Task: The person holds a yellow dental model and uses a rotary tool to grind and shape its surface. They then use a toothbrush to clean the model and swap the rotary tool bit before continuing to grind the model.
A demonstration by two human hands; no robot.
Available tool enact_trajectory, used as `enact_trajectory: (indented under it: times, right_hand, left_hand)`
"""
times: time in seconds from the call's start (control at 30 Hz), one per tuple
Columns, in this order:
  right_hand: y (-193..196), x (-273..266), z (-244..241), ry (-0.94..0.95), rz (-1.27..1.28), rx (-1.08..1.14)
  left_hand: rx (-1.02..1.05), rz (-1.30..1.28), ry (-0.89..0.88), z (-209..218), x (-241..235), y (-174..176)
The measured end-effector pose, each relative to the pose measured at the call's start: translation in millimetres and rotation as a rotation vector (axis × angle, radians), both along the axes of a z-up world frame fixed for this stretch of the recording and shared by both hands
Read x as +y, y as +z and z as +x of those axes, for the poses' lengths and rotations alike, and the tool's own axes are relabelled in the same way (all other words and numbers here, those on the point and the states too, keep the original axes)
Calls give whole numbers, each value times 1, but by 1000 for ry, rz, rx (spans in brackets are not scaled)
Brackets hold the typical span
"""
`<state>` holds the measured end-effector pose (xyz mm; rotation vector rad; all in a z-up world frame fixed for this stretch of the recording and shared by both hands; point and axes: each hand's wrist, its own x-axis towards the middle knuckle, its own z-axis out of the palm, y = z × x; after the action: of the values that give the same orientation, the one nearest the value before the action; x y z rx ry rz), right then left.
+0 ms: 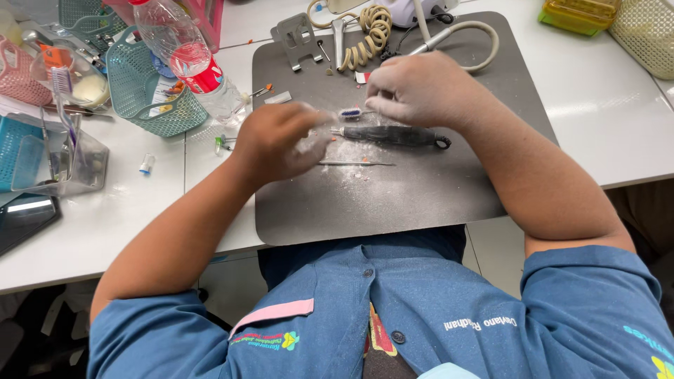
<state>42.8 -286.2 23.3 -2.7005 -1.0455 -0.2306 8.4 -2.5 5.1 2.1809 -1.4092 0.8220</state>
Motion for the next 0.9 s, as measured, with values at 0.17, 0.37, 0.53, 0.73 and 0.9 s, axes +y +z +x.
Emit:
enact_trajectory:
  times: [0.17,0.37,0.53,0.73,0.9]
  right_hand:
    - [-2,-17,7,1,84,-102]
    - [-5,-14,7,-14,15,-64]
    - [-7,-8,-1,194,133,-99]
    - [-7,1,-2,220,25,6]
    - [-8,3,0,261,-25,81]
  left_hand:
    - [211,-107,5,8,10,-17]
    - [302,-50,45,7,4,-21]
    - [377,-106,61,5,1,-16]
    - [301,-49,52,7,4,-10]
    - [311,8,39,8,6,-12]
